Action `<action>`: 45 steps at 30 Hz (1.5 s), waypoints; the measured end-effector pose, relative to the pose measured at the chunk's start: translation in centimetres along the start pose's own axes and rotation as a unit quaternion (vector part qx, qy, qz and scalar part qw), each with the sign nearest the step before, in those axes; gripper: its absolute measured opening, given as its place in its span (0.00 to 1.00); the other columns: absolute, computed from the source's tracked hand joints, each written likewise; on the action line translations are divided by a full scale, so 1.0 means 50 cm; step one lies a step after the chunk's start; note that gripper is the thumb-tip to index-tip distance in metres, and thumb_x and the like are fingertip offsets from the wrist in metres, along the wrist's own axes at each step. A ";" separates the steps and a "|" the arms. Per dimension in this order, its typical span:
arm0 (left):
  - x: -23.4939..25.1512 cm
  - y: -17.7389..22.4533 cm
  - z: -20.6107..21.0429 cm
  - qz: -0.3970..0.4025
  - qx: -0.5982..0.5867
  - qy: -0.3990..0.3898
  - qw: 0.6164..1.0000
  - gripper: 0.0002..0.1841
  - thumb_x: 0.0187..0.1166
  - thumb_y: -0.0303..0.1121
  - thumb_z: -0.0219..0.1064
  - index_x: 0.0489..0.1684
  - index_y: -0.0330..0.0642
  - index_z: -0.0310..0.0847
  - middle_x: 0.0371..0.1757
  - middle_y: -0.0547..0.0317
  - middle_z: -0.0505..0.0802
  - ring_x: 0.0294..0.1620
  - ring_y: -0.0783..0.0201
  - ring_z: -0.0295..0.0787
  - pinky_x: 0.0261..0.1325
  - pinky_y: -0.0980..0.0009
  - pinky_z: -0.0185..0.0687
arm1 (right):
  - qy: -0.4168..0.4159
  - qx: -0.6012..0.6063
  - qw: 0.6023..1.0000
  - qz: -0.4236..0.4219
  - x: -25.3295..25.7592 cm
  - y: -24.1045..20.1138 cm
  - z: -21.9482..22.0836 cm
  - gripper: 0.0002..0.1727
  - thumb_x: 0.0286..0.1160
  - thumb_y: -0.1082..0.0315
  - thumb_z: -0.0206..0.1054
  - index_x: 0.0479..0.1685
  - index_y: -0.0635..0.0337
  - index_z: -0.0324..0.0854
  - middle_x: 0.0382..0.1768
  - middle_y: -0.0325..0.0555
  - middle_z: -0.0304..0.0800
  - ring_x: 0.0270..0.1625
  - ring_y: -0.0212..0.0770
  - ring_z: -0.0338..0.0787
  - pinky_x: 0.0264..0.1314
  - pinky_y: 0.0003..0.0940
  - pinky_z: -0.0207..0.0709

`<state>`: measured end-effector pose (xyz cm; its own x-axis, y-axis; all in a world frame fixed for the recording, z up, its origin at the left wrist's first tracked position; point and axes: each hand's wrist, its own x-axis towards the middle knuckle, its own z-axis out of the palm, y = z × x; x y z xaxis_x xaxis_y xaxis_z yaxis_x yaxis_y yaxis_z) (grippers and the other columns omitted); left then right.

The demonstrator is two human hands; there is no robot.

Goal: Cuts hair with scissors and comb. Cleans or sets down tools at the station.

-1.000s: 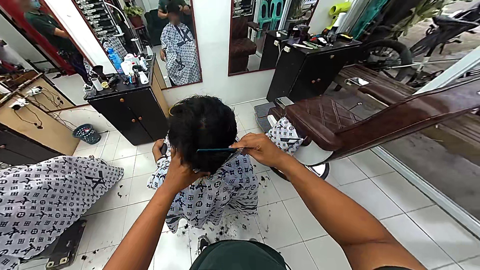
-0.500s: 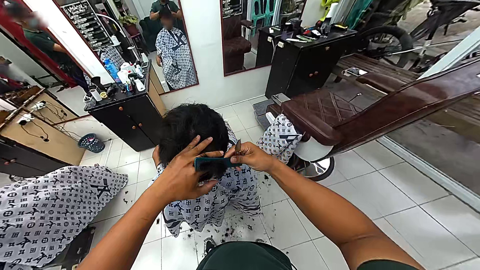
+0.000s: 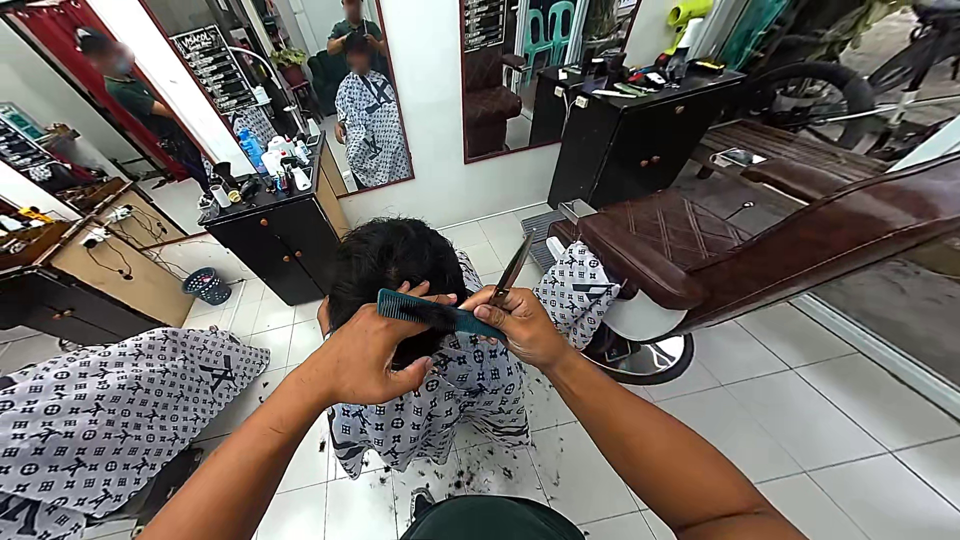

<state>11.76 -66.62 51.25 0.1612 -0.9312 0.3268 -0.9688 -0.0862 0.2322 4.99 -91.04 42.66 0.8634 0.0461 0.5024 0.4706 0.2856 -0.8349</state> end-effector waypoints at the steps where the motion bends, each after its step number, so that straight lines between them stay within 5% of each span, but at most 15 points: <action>1: -0.001 0.001 0.001 0.008 -0.002 -0.001 1.000 0.26 0.80 0.47 0.56 0.68 0.43 0.86 0.78 0.59 0.85 0.87 0.57 0.70 0.90 0.46 0.58 | 0.002 -0.007 1.000 -0.014 -0.005 0.000 0.001 0.08 0.83 0.68 0.65 0.47 0.56 0.91 0.38 0.27 0.94 0.32 0.18 0.87 0.35 0.15 0.81; 12: -0.002 0.030 0.000 0.004 -0.023 -0.018 1.000 0.26 0.83 0.45 0.50 0.69 0.41 0.85 0.76 0.58 0.87 0.87 0.55 0.71 0.91 0.42 0.53 | 0.013 0.095 0.994 -0.046 -0.034 0.031 0.015 0.09 0.82 0.62 0.69 0.48 0.54 0.93 0.41 0.31 0.96 0.32 0.18 0.87 0.32 0.15 0.80; 16: 0.004 0.038 0.002 -0.014 -0.055 0.000 0.998 0.26 0.86 0.48 0.51 0.65 0.40 0.87 0.74 0.55 0.88 0.86 0.53 0.72 0.91 0.42 0.51 | 0.002 0.165 0.983 -0.086 -0.040 0.037 0.026 0.09 0.82 0.59 0.68 0.50 0.46 0.94 0.41 0.31 0.96 0.32 0.19 0.88 0.37 0.17 0.82; 19: -0.003 0.036 0.017 -0.054 -0.097 0.050 0.993 0.33 0.88 0.61 0.49 0.65 0.42 0.88 0.73 0.58 0.89 0.88 0.56 0.69 0.93 0.41 0.44 | 0.033 0.010 0.994 -0.103 -0.052 0.021 0.051 0.10 0.85 0.62 0.65 0.50 0.49 0.92 0.44 0.27 0.96 0.37 0.16 0.88 0.39 0.14 0.82; 22: -0.007 0.033 0.027 -0.126 -0.172 0.086 0.973 0.29 0.93 0.51 0.41 0.63 0.46 0.89 0.71 0.66 0.90 0.88 0.66 0.68 0.97 0.46 0.34 | 0.021 -0.170 0.978 -0.120 -0.060 0.017 0.067 0.15 0.87 0.63 0.63 0.48 0.67 0.88 0.44 0.35 0.95 0.47 0.17 0.89 0.54 0.17 0.84; 25: -0.007 0.031 0.025 -0.161 -0.217 0.109 0.957 0.26 0.92 0.41 0.40 0.62 0.49 0.91 0.70 0.68 0.91 0.87 0.68 0.69 0.98 0.49 0.33 | 0.018 -0.210 0.969 -0.125 -0.068 0.011 0.024 0.31 0.95 0.47 0.45 0.69 0.65 0.82 0.51 0.38 0.93 0.52 0.26 0.89 0.60 0.28 0.84; 27: -0.010 0.028 0.021 -0.157 -0.228 0.107 0.955 0.26 0.91 0.40 0.40 0.63 0.49 0.91 0.70 0.67 0.91 0.88 0.67 0.68 0.98 0.49 0.32 | 0.028 -0.274 0.951 -0.144 -0.087 0.012 -0.028 0.28 0.96 0.55 0.43 0.79 0.60 0.77 0.62 0.43 0.92 0.61 0.31 0.88 0.70 0.32 0.80; 29: -0.014 0.025 0.018 -0.148 -0.234 0.098 0.956 0.26 0.90 0.39 0.41 0.64 0.47 0.90 0.72 0.66 0.90 0.89 0.67 0.66 0.98 0.50 0.31 | 0.031 -0.377 0.912 -0.158 -0.110 0.011 -0.065 0.25 0.93 0.59 0.46 0.81 0.54 0.76 0.60 0.44 0.89 0.62 0.31 0.84 0.75 0.33 0.70; 32: -0.016 0.022 0.018 -0.124 -0.225 0.084 0.963 0.25 0.88 0.37 0.42 0.66 0.45 0.89 0.74 0.65 0.89 0.90 0.68 0.64 0.98 0.50 0.30 | 0.001 -0.445 0.878 -0.178 -0.122 0.008 -0.080 0.26 0.88 0.52 0.49 0.80 0.50 0.73 0.52 0.44 0.84 0.55 0.34 0.80 0.72 0.37 0.62; 35: -0.016 0.019 0.016 -0.097 -0.201 0.067 0.973 0.25 0.86 0.35 0.44 0.67 0.43 0.88 0.75 0.63 0.88 0.90 0.67 0.63 0.98 0.49 0.31 | -0.026 -0.448 0.875 -0.181 -0.102 0.002 -0.059 0.31 0.83 0.48 0.53 0.79 0.56 0.72 0.48 0.45 0.84 0.52 0.35 0.80 0.70 0.39 0.62; 39: -0.022 0.025 0.009 -0.119 -0.188 0.050 0.974 0.23 0.83 0.34 0.48 0.65 0.40 0.87 0.77 0.60 0.86 0.89 0.70 0.63 0.98 0.54 0.35 | -0.044 -0.467 0.867 -0.169 -0.068 -0.005 -0.031 0.30 0.77 0.54 0.58 0.77 0.60 0.74 0.47 0.45 0.85 0.50 0.37 0.79 0.67 0.41 0.64; 45: -0.021 0.020 0.008 -0.086 -0.169 0.036 0.981 0.25 0.83 0.33 0.45 0.67 0.42 0.88 0.75 0.63 0.88 0.91 0.67 0.62 0.97 0.50 0.32 | -0.002 -0.494 0.854 -0.163 -0.080 -0.035 -0.071 0.22 0.85 0.68 0.55 0.76 0.54 0.78 0.56 0.44 0.92 0.58 0.36 0.87 0.71 0.39 0.74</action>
<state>10.53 -65.90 50.76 0.3408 -0.8849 0.3175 -0.8104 -0.1053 0.5763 1.36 -95.13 41.32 0.6581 0.1211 0.7432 0.6106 -0.6634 -0.4325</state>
